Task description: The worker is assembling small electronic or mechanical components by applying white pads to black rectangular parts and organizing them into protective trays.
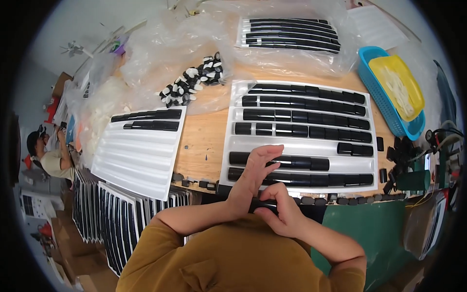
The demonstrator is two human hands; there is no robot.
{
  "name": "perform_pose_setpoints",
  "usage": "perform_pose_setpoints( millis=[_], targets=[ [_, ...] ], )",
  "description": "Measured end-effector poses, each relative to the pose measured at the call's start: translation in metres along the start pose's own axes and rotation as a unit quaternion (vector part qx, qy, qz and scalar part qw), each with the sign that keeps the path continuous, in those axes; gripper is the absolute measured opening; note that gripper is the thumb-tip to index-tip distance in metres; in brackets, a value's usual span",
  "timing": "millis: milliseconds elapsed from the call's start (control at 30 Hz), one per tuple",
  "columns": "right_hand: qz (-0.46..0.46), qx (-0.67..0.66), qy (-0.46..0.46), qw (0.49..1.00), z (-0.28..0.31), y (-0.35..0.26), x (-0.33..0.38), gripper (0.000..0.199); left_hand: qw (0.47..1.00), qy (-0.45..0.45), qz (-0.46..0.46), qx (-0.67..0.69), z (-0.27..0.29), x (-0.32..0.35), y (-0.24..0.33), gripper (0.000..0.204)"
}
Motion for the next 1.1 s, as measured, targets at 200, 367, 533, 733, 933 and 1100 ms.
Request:
perform_pose_setpoints(
  millis=[200, 367, 533, 733, 933, 1100],
  targets=[
    [-0.055, 0.152, 0.086, 0.983, 0.03, 0.014, -0.018, 0.04, 0.933, 0.09, -0.173, -0.303, 0.058, -0.043, 0.032, 0.017],
    [-0.268, 0.134, 0.34, 0.891, 0.17, 0.068, 0.045, 0.028, 0.638, 0.402, -0.169, -0.635, 0.316, -0.041, 0.144, 0.034],
    [-0.252, 0.228, 0.351, 0.873, 0.223, 0.115, 0.099, 0.024, 0.607, 0.343, -0.057, -0.714, 0.379, -0.047, 0.156, 0.022],
    [-0.297, 0.24, 0.41, 0.828, 0.201, 0.123, 0.095, 0.036, 0.587, 0.358, -0.098, -0.719, 0.367, -0.051, 0.15, 0.013],
    [-0.226, 0.59, 0.399, 0.664, 0.181, 0.078, 0.087, 0.023, 0.597, 0.324, -0.095, -0.728, 0.365, -0.056, 0.139, 0.014],
    [-0.213, 0.573, 0.412, 0.676, 0.192, 0.083, 0.091, 0.031, 0.594, 0.353, -0.064, -0.72, 0.367, -0.062, 0.14, 0.013]
  ],
)
Point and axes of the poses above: each hand's wrist, its own x-axis away from the middle knuckle, its own z-axis out of the back of the hand, y = z × x, the point moved 8 cm from there along -x, towards the middle knuckle, and after that the axes turned 12 degrees about x, right-handed, at the moved point
